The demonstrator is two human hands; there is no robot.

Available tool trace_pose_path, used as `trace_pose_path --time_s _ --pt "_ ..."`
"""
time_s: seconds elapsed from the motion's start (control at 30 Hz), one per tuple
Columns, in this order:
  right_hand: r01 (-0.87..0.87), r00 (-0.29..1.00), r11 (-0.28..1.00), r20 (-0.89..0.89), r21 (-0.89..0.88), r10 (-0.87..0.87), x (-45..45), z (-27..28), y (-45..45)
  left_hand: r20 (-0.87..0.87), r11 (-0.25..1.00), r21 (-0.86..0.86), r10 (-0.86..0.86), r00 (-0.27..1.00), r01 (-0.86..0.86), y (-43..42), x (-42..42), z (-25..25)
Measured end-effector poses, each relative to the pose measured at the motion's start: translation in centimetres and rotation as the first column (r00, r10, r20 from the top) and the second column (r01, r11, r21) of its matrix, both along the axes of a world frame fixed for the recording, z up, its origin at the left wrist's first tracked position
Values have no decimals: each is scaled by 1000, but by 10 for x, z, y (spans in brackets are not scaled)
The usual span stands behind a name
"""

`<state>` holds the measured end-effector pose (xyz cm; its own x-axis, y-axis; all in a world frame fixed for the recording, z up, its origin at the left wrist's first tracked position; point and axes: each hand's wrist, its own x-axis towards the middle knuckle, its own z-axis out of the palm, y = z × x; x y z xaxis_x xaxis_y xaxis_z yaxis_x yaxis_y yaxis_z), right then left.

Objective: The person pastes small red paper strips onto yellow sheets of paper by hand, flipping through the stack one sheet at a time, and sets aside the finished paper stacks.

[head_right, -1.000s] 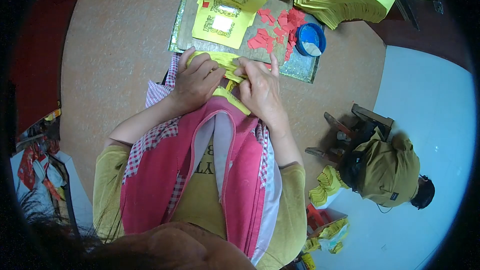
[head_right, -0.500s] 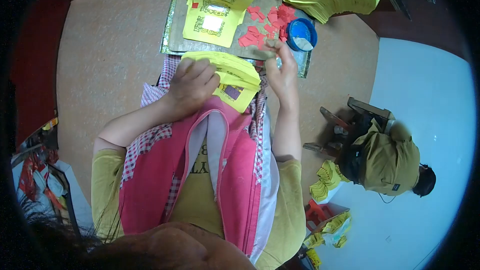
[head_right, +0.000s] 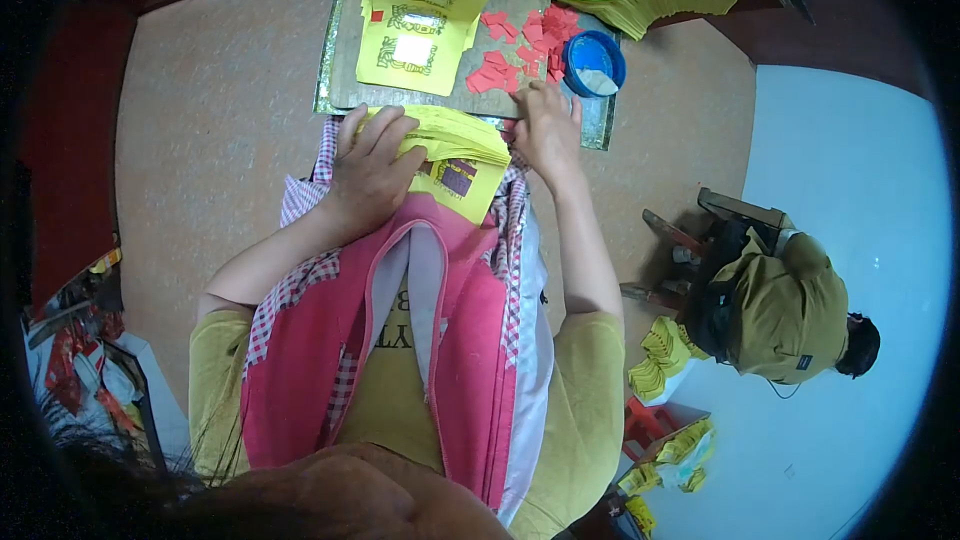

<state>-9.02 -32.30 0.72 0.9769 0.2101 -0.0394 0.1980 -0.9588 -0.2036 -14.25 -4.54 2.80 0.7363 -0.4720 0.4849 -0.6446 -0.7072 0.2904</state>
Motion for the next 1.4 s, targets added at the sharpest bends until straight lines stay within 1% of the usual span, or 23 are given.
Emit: trace_pose_path --time_s 0.03,0.07,0.13,0.17,0.2,0.3,0.4,0.53,0.67,0.77,0.8,0.87,0.9,0.97,1.0,1.07,1.13,1.2,1.23,1.27,1.33,1.37,1.4 --pt "47 998 984 22 173 -52 7 -3 -3 19 1000 -5 -3 1000 3 0 0 -1" --pt "38 999 984 23 175 -42 9 0 -2 19 1000 -4 6 1000 -6 1 -1 -2" --pt "169 983 914 -127 368 -131 10 23 10 17 999 -37 -34 999 35 2 -2 -4" --pt "62 998 903 -4 425 -66 8 32 18 14 999 -33 -31 999 31 3 -3 -5" --pt "59 998 902 -7 428 -62 5 43 27 15 999 -27 -29 999 29 2 -3 -6" --pt "-193 975 886 -24 421 223 -4 77 61 -19 1000 -13 -25 1000 25 2 -4 -5" --pt "-331 928 870 -43 365 371 -2 78 78 -72 999 -23 -29 997 28 0 -3 -4" --pt "-371 927 903 22 216 376 4 67 93 -136 999 -19 -31 990 29 1 -3 -3" --pt "-382 924 897 126 225 362 5 64 85 -133 999 -29 -37 990 33 2 -1 -2" --pt "-126 966 879 -145 459 215 10 66 53 -101 998 -58 -25 995 19 4 0 -5" --pt "-126 966 880 -146 457 214 14 59 40 -66 995 -99 -26 997 19 4 1 -9" --pt "103 987 879 -156 465 -34 22 31 17 -27 989 -142 -31 999 27 5 3 -13" --pt "106 988 881 -153 462 -39 21 12 6 -17 989 -147 -32 999 29 5 4 -13" --pt "52 999 980 -5 194 -52 17 -20 -9 -7 988 -153 -32 999 31 4 6 -12" --pt "52 999 980 -6 194 -52 14 -19 -4 -34 994 -110 -32 999 29 4 6 -11" --pt "-32 979 995 197 -97 51 4 -18 10 -67 998 -63 -34 997 30 4 4 -12" --pt "-65 973 983 209 -169 100 1 -30 9 -54 998 -53 -32 998 29 3 4 -12" --pt "-60 990 995 123 -84 70 3 -25 3 -1 998 -57 -14 1000 14 2 7 -6" --pt "28 997 998 70 50 -31 6 -24 -2 47 998 -61 13 999 -10 2 7 -4" --pt "28 997 998 69 52 -31 8 -21 -5 46 998 -59 13 999 -10 2 7 -5" --pt "158 986 940 11 301 -169 13 -8 -5 27 999 -42 -2 1000 3 3 6 -8" --pt "146 989 902 -42 405 -141 14 2 -1 25 999 -41 -1 1000 2 3 6 -9" --pt "146 989 902 -45 407 -140 14 13 5 35 999 -33 -5 999 7 3 6 -10"
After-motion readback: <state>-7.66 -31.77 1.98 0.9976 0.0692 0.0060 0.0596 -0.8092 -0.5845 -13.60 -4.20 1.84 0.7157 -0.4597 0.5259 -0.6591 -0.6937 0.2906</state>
